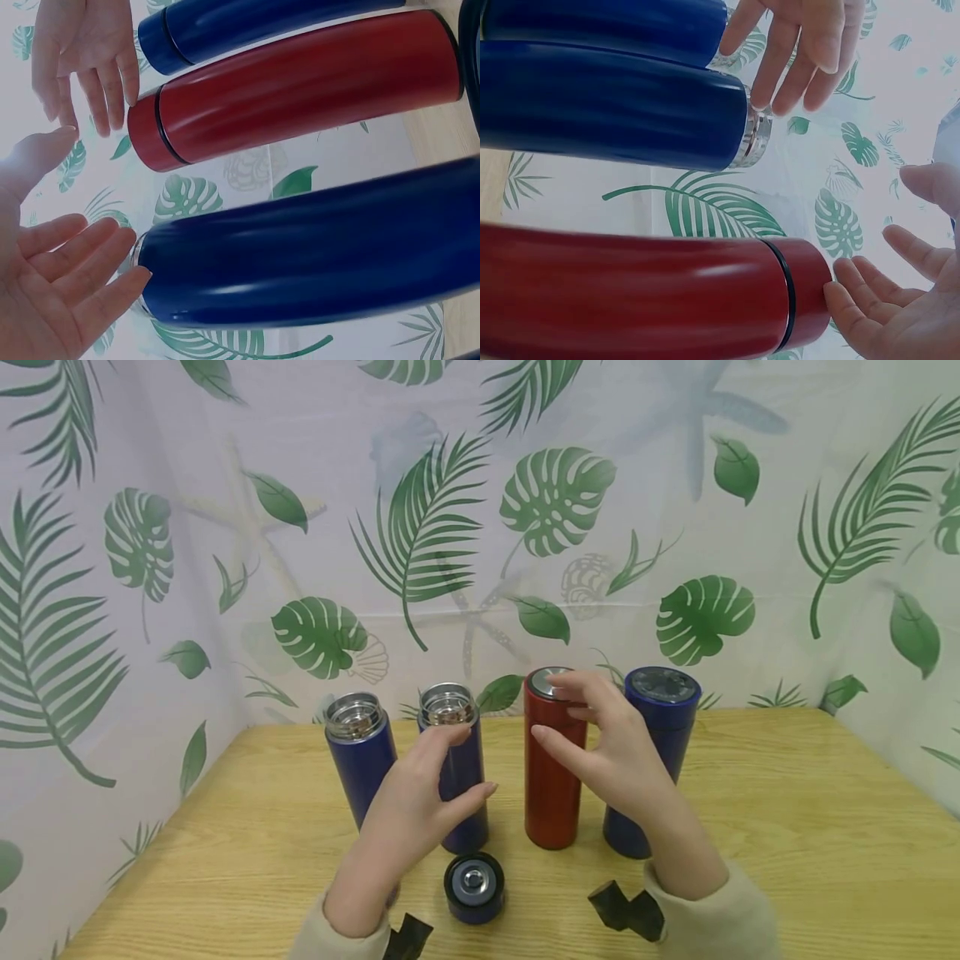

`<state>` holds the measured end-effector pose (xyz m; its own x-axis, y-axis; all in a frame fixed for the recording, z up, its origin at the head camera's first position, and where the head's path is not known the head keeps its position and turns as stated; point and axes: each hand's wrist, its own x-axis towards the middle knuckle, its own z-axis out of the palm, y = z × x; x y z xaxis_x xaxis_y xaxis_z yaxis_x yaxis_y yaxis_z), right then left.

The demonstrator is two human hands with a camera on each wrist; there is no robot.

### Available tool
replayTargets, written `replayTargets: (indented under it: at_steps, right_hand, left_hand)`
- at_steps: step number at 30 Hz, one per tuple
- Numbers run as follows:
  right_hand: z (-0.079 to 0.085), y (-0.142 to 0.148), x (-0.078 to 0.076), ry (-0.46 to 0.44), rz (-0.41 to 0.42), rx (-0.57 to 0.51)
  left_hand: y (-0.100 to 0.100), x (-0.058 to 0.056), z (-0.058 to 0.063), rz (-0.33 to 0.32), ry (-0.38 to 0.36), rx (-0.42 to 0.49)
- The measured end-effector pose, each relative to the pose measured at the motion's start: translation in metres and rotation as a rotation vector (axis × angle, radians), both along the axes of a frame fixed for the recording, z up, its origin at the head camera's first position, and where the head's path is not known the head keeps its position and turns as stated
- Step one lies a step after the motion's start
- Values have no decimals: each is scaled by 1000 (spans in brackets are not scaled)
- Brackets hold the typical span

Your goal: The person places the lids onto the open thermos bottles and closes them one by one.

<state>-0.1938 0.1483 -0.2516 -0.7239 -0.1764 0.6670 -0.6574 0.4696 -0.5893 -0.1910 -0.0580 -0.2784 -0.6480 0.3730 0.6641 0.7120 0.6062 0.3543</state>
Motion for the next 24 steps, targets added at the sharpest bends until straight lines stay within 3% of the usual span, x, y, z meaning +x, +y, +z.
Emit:
replayTargets:
  at_steps: [6, 13, 24]
  right_hand:
    - [0, -8, -2, -10, 23, -10]
    - [0, -19, -2, -14, 56, -29]
    - [-2, -26, -4, -25, 74, 2]
  left_hand:
    - [-7, -1, -1, 6, -9, -10]
    - [-19, -1, -7, 58, -28, -53]
    - [-33, -3, -6, 75, 29, -63]
